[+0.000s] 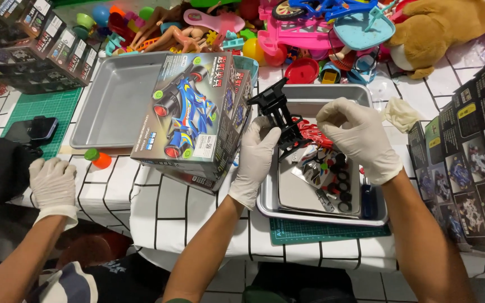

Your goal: The person assembles a toy vehicle by connecting various plastic components, including a black chassis, red body parts, and wheels, using their gloved hands. They pick up pieces from a metal tray and fit them together on a table covered with a checkered cloth.

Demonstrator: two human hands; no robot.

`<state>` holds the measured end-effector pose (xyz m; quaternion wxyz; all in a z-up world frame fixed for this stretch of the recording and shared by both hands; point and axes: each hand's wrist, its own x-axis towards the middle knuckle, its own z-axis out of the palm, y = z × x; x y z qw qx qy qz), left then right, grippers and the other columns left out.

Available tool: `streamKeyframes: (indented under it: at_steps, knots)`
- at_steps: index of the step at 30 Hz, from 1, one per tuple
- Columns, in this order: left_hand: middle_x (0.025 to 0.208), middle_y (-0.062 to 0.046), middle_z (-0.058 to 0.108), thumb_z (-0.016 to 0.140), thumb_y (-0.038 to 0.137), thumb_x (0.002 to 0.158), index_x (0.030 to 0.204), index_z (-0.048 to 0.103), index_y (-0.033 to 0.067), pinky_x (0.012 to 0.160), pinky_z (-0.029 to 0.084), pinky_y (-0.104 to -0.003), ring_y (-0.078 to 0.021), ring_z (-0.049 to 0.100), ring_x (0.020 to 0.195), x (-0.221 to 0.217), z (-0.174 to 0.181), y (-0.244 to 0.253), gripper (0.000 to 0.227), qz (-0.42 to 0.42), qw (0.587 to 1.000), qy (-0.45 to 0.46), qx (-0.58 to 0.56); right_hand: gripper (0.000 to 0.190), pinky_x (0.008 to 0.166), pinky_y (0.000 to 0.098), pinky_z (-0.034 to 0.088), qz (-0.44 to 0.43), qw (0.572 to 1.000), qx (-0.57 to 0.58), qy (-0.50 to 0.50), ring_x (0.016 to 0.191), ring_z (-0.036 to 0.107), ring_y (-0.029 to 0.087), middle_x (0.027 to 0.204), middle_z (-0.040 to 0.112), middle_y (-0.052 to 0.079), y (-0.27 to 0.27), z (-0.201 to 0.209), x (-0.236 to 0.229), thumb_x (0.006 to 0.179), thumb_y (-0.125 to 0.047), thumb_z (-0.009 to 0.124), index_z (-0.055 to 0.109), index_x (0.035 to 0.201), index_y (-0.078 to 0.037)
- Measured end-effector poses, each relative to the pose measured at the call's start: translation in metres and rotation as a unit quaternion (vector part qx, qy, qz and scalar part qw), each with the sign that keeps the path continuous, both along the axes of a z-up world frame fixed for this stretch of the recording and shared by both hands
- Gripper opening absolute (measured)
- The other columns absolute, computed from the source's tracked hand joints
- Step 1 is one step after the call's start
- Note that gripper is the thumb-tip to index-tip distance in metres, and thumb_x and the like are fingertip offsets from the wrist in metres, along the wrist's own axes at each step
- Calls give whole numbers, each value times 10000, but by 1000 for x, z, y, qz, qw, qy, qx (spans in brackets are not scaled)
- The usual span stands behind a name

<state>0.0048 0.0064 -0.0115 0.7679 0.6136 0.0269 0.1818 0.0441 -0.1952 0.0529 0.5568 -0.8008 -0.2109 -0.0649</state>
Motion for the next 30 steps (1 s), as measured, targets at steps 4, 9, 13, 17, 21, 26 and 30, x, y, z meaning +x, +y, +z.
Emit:
streamKeyframes:
  at_steps: [4, 9, 13, 17, 21, 26, 30]
  knots:
    - [1026, -43, 690, 701, 50, 954, 1146, 668, 75, 894, 555, -313, -110, 606, 968, -6, 10, -6, 196, 19, 1000, -1, -10, 251, 773, 295, 535, -7, 998, 31, 54, 807, 646, 124, 855, 701, 38, 1, 2, -1, 827, 31, 757, 715, 1029, -113]
    - [1046, -69, 697, 746, 68, 925, 1176, 668, 61, 888, 568, -319, -126, 625, 955, -3, 2, -3, 264, 76, 997, 7, -17, 180, 789, 271, 527, -11, 989, 48, 139, 854, 617, 96, 905, 709, 31, 2, 9, -2, 839, -20, 763, 715, 995, -95]
    - [974, -45, 695, 754, 74, 913, 1122, 675, 65, 865, 568, -305, -108, 615, 891, -11, 26, -10, 224, 103, 994, 23, -26, 179, 808, 315, 536, 34, 984, 40, 172, 884, 624, 145, 934, 692, 69, 2, 19, -12, 791, 9, 798, 736, 940, -67]
    - [1042, -78, 727, 785, 123, 880, 1160, 688, 52, 913, 545, -338, -138, 642, 952, 2, -9, -8, 304, 166, 983, 67, -31, 185, 792, 296, 546, 43, 980, 46, 189, 925, 626, 139, 1002, 688, 55, -3, 40, -23, 813, -2, 788, 722, 976, -61]
    - [1105, -93, 691, 763, 69, 901, 1218, 640, 23, 976, 515, -375, -160, 599, 1009, 7, 5, -24, 343, 147, 987, 39, -46, 124, 821, 380, 561, 89, 974, 36, 203, 941, 641, 217, 1052, 710, 139, 0, 41, -28, 791, 54, 769, 742, 880, -28]
    - [1267, -189, 621, 530, 719, 811, 1281, 595, 46, 1150, 439, -393, -329, 608, 1186, -6, 15, -25, 824, 102, 882, -196, 417, 91, 791, 260, 454, 6, 980, -125, 153, 843, 596, 108, 955, 727, -1, 1, 47, -32, 916, -99, 711, 748, 998, -108]
    - [1102, -6, 683, 669, 222, 1051, 1190, 679, 90, 667, 604, -346, -108, 635, 949, 10, -30, -39, 192, 5, 992, -70, -102, 97, 801, 270, 455, 184, 971, -128, 79, 854, 598, 119, 962, 724, 10, 62, 52, -12, 924, -83, 699, 747, 1007, -97]
